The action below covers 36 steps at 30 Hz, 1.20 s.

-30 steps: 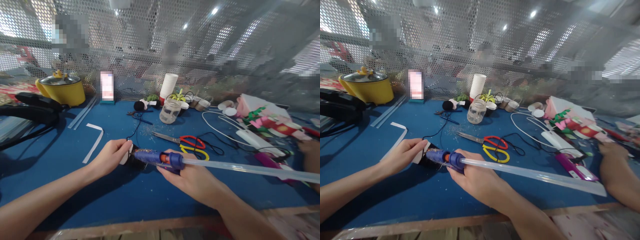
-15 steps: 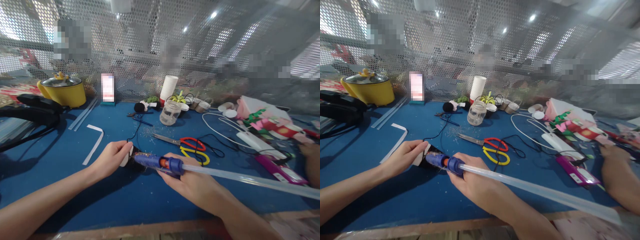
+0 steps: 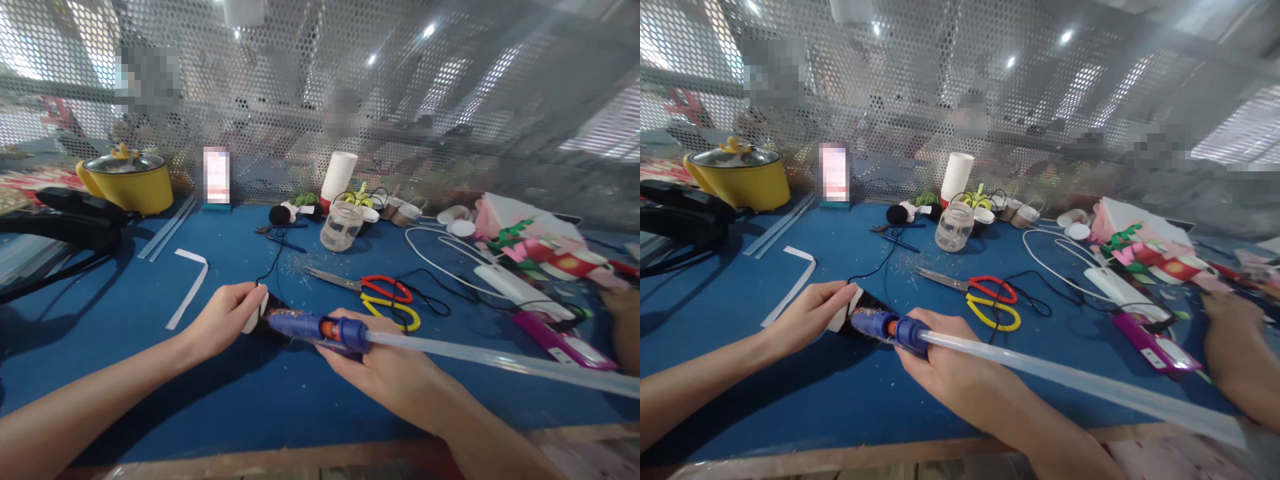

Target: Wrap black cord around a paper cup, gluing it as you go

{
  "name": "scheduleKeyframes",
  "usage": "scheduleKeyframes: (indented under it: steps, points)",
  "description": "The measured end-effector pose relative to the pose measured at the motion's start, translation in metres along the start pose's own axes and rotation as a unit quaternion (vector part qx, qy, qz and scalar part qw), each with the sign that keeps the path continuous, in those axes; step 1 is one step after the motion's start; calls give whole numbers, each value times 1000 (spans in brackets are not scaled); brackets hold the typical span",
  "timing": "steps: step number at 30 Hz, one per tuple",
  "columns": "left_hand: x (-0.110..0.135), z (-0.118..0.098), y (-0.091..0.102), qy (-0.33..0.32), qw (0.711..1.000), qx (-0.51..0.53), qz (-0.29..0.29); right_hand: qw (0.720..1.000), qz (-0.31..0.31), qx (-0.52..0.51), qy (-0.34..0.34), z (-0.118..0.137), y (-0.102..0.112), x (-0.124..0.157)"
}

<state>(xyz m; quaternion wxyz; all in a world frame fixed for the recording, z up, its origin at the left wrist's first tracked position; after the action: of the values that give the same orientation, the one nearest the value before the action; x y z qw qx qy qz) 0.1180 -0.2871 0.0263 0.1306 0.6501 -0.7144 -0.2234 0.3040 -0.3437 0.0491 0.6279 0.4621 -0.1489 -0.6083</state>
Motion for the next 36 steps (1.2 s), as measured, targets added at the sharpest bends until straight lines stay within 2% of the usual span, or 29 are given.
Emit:
scheduleKeyframes:
  steps: [14, 19, 28, 36]
  points:
    - [3, 5, -1, -22, 999, 20, 16, 999, -30, 11, -5, -4, 4, -2]
    - [4, 5, -1, -6, 999, 29, 24, 1000, -9, 4, 0, -3, 3, 1]
    - [5, 4, -2, -19, 999, 34, 33, 999, -32, 28, 4, -2, 6, -4]
    - [5, 6, -1, -67, 997, 25, 23, 997, -25, -15, -72, -1, 7, -7]
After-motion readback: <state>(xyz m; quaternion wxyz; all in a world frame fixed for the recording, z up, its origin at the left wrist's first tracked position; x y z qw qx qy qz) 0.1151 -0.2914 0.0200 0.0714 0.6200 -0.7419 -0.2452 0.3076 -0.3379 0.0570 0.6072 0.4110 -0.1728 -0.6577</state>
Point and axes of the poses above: each hand's wrist, its own x-axis away from the middle knuckle, its own y-axis out of the back of the hand, z = x × y, the point moved 2 cm from there along -x, towards the middle knuckle, and after that the axes turned 15 degrees about -z, right-handed, at the moved point
